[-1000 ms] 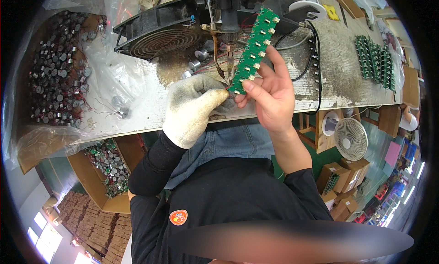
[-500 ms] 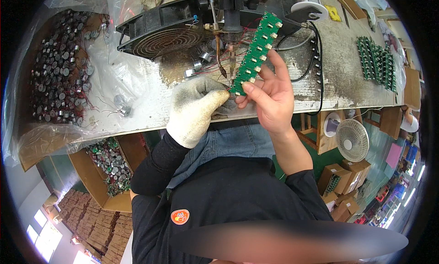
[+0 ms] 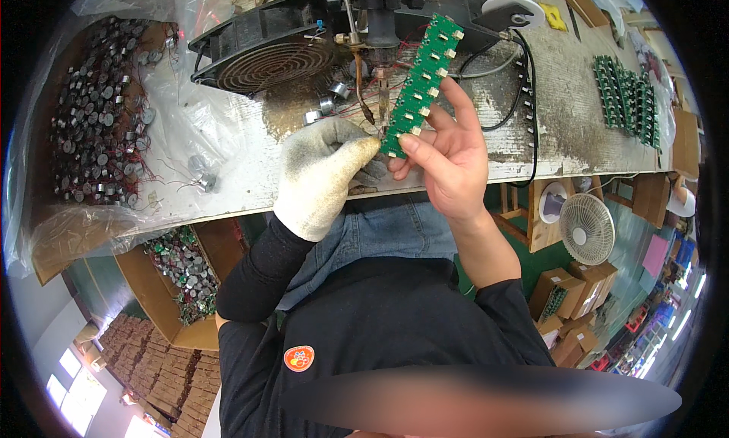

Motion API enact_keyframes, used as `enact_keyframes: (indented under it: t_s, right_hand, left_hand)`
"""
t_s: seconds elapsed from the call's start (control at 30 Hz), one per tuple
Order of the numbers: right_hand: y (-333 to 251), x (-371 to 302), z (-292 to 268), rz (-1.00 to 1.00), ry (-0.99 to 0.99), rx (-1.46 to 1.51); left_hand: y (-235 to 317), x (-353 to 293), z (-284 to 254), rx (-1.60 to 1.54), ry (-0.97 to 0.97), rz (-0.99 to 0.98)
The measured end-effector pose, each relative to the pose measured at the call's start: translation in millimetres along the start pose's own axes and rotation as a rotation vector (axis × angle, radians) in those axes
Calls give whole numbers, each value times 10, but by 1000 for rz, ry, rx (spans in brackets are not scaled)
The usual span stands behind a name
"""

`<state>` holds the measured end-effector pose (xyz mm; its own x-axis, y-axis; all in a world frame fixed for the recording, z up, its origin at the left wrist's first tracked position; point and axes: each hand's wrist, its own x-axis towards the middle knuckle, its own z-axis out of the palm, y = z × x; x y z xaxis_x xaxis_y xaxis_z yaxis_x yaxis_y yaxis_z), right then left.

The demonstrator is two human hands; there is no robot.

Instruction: The person solders electronic components onto a printed circuit board using a soldering iron, taking capacitors from a storage box and attaching them to the board. The finished boards are then placed in a designated area.

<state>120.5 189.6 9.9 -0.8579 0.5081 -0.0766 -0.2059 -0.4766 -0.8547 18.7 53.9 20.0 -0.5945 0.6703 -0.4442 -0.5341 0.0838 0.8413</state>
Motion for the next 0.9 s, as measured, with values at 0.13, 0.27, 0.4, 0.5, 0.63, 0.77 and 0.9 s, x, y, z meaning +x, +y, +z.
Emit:
enact_keyframes:
  t_s: [0.13,0.27,0.4,0.5,0.63,0.77,0.9]
  right_hand:
    - [7,5,-1,-17,8,9]
    - [-37,3,-1,-20,7,-4]
    - [25,-9,-8,-32,16,-2]
    - [53,-27,-23,-13,13,-21]
    - [50,-37,-25,-12,11,-11]
    - [11,-68,-56,10,10,-10]
    - [-70,-180,-134,103,0,38]
  left_hand:
    - [37,-14,19,-69,4,-26]
    - [61,-13,42,-83,0,-26]
    - [8,-4,30,-51,-4,-8]
    - [-70,0,-14,-16,8,16]
    - [-86,5,-19,16,4,12]
    - [-41,-47,26,13,6,-37]
    - [-98,-238,-99,389,44,184]
